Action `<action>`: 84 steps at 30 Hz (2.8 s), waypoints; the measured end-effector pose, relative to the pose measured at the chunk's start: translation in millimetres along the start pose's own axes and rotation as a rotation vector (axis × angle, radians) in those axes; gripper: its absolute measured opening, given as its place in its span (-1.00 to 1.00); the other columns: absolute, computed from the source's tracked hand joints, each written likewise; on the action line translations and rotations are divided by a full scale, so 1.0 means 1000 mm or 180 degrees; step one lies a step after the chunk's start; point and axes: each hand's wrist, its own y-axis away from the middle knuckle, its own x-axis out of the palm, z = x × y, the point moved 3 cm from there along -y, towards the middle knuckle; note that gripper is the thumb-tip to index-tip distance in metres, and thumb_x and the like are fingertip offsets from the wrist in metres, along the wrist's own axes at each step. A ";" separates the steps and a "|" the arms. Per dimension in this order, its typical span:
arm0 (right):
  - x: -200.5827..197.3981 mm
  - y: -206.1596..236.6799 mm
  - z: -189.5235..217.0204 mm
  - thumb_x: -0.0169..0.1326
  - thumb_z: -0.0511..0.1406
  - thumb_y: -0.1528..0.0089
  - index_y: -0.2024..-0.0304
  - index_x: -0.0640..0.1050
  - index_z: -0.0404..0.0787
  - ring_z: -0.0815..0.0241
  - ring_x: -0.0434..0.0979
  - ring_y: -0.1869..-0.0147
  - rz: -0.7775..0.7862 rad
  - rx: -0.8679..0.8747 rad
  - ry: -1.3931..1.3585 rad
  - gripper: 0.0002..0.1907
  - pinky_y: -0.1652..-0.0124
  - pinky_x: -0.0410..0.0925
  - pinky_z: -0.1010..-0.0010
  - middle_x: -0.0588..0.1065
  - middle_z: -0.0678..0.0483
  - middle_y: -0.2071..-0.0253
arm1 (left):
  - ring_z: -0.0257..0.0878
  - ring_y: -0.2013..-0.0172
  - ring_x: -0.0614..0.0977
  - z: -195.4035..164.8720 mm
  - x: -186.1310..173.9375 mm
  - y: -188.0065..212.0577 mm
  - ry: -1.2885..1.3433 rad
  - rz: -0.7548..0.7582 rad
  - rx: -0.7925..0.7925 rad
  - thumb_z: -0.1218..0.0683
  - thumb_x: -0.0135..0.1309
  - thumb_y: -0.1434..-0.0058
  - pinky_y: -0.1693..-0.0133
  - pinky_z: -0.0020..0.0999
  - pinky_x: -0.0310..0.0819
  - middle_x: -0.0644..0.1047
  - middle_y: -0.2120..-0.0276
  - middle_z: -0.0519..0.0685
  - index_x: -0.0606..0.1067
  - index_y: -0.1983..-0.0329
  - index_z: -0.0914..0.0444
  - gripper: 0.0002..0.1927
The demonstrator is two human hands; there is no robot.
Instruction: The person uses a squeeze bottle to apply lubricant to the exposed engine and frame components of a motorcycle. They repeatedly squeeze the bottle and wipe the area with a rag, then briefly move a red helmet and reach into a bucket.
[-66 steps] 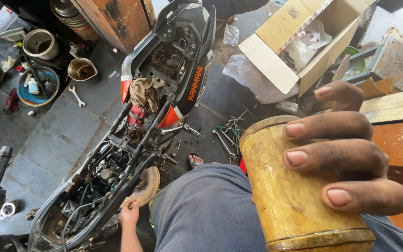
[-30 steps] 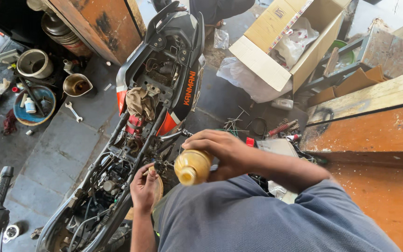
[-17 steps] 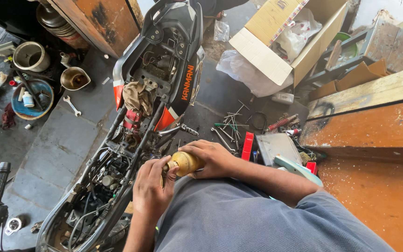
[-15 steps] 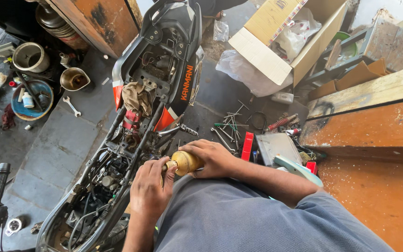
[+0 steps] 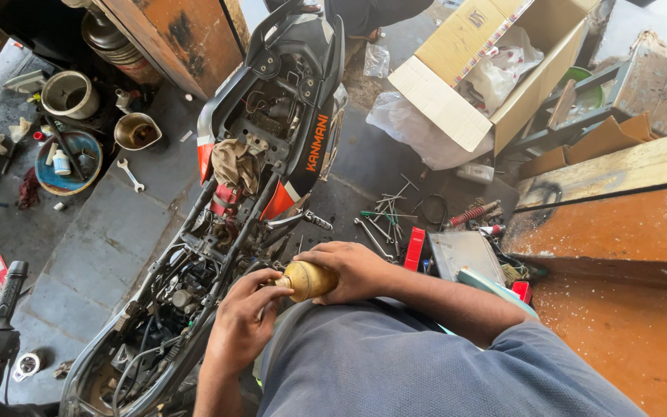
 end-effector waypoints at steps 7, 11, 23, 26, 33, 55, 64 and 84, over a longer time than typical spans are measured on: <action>0.000 -0.009 0.012 0.40 -0.12 0.06 -0.28 0.45 -0.08 -0.05 0.56 -0.17 -0.0181 -0.0293 0.0026 -0.15 -0.11 0.42 0.20 0.53 -0.03 -0.12 | -0.10 0.00 0.66 -0.003 -0.010 0.006 0.0258 -0.0187 -0.0142 0.22 0.29 0.03 0.00 -0.27 0.57 0.60 0.00 0.05 0.65 0.16 0.22 -0.69; 0.001 -0.011 0.018 0.41 -0.14 0.04 -0.27 0.45 -0.12 -0.05 0.55 -0.21 -0.0459 -0.0416 0.0085 -0.17 -0.13 0.42 0.21 0.52 -0.05 -0.14 | -0.18 0.14 0.70 -0.006 -0.014 0.007 0.0057 -0.0888 -0.0438 0.01 0.43 0.08 0.12 -0.33 0.61 0.62 0.08 0.07 0.60 0.11 0.31 -0.51; 0.007 -0.015 0.018 0.41 -0.21 0.11 -0.25 0.47 -0.09 -0.05 0.53 -0.19 -0.0446 -0.0457 0.0353 -0.15 -0.13 0.40 0.17 0.51 -0.03 -0.14 | -0.10 0.05 0.73 0.013 -0.012 0.015 -0.0004 -0.0581 -0.0076 0.14 0.35 -0.06 0.01 -0.29 0.60 0.68 0.09 0.04 0.65 0.10 0.21 -0.69; 0.010 -0.018 0.015 0.41 -0.23 0.09 -0.24 0.47 -0.10 -0.05 0.54 -0.20 -0.0442 -0.0401 0.0248 -0.18 -0.14 0.41 0.18 0.51 -0.02 -0.14 | -0.11 0.05 0.73 0.022 -0.008 0.014 0.0002 -0.0585 0.0128 0.16 0.35 -0.06 0.00 -0.29 0.60 0.68 0.09 0.01 0.65 0.12 0.19 -0.71; 0.010 -0.019 0.017 0.41 -0.28 0.11 -0.23 0.48 -0.14 -0.09 0.51 -0.18 -0.0690 -0.0436 0.0502 -0.18 -0.12 0.38 0.13 0.50 -0.05 -0.11 | -0.02 0.11 0.71 0.032 -0.003 0.012 0.0014 -0.0766 0.0136 0.12 0.37 -0.06 0.05 -0.23 0.59 0.66 0.13 0.08 0.63 0.06 0.27 -0.64; 0.014 -0.034 0.018 0.42 -0.25 0.12 -0.23 0.51 -0.09 -0.07 0.51 -0.07 -0.0676 -0.0420 0.0783 -0.18 -0.05 0.39 0.15 0.51 -0.03 -0.02 | -0.18 0.32 0.71 0.049 -0.013 0.004 0.0531 -0.0627 -0.1172 -0.05 0.35 -0.13 0.26 -0.37 0.55 0.69 0.25 0.06 0.65 0.09 0.30 -0.61; 0.011 -0.042 0.018 0.45 -0.18 0.11 -0.22 0.52 -0.08 -0.01 0.57 -0.08 0.0018 0.0008 -0.0189 -0.18 -0.07 0.42 0.23 0.54 0.00 0.02 | -0.15 -0.08 0.69 0.057 -0.018 0.013 0.0745 -0.0424 0.0068 0.23 0.35 -0.09 -0.14 -0.29 0.60 0.68 0.03 -0.02 0.66 0.05 0.20 -0.67; 0.024 -0.053 0.033 0.45 -0.22 0.09 -0.25 0.48 -0.14 -0.09 0.55 -0.11 -0.0447 -0.0364 0.0096 -0.16 -0.08 0.41 0.16 0.50 -0.07 -0.07 | 0.22 -0.21 0.49 0.021 -0.057 0.010 0.0413 -0.0968 0.0307 0.29 0.23 0.05 -0.20 -0.07 0.38 0.47 -0.16 0.40 0.58 -0.02 0.40 -0.52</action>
